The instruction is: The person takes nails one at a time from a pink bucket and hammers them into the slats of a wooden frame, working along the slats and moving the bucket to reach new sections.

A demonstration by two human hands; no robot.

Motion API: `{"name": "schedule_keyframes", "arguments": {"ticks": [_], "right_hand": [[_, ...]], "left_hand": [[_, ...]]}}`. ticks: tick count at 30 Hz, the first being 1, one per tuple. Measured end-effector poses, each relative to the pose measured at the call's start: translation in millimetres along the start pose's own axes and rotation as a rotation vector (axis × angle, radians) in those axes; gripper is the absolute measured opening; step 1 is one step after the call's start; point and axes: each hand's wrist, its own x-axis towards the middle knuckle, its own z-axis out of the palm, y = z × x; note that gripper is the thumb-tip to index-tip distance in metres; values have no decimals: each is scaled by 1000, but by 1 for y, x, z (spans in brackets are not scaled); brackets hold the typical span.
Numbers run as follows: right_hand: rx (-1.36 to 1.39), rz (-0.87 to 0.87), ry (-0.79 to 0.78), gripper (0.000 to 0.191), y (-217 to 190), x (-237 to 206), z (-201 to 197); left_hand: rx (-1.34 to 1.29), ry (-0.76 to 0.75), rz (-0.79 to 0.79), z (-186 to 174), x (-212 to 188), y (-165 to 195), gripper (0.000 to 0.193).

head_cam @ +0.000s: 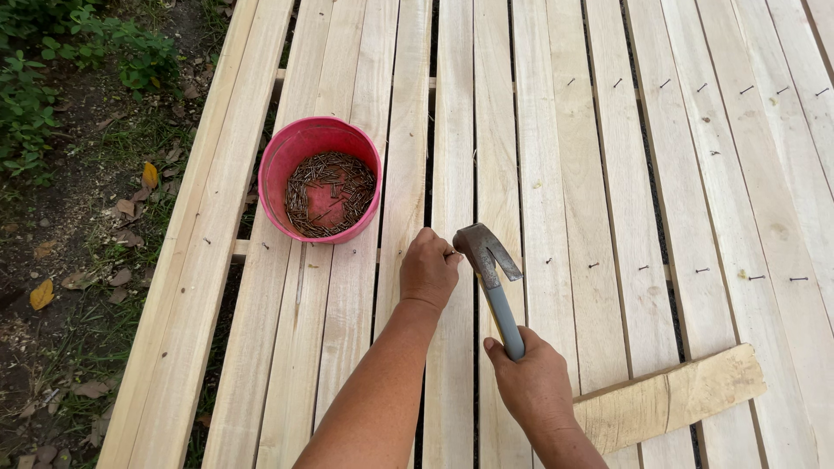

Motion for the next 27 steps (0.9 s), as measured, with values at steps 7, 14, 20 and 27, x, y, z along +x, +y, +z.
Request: {"name": "schedule_keyframes", "arguments": {"ticks": [7, 14, 20, 27], "right_hand": [[-84, -17, -22, 38, -3, -2, -10], [77, -87, 26, 38, -7, -9, -15], [3, -144, 42, 32, -11, -1, 0], [189, -100, 20, 35, -7, -5, 0]], "left_hand": [[-23, 13, 61, -6, -6, 2, 11], [-78, 8, 106, -19, -26, -12, 7], [18, 54, 147, -14, -28, -15, 5], [30, -36, 78, -16, -23, -14, 7]]}}
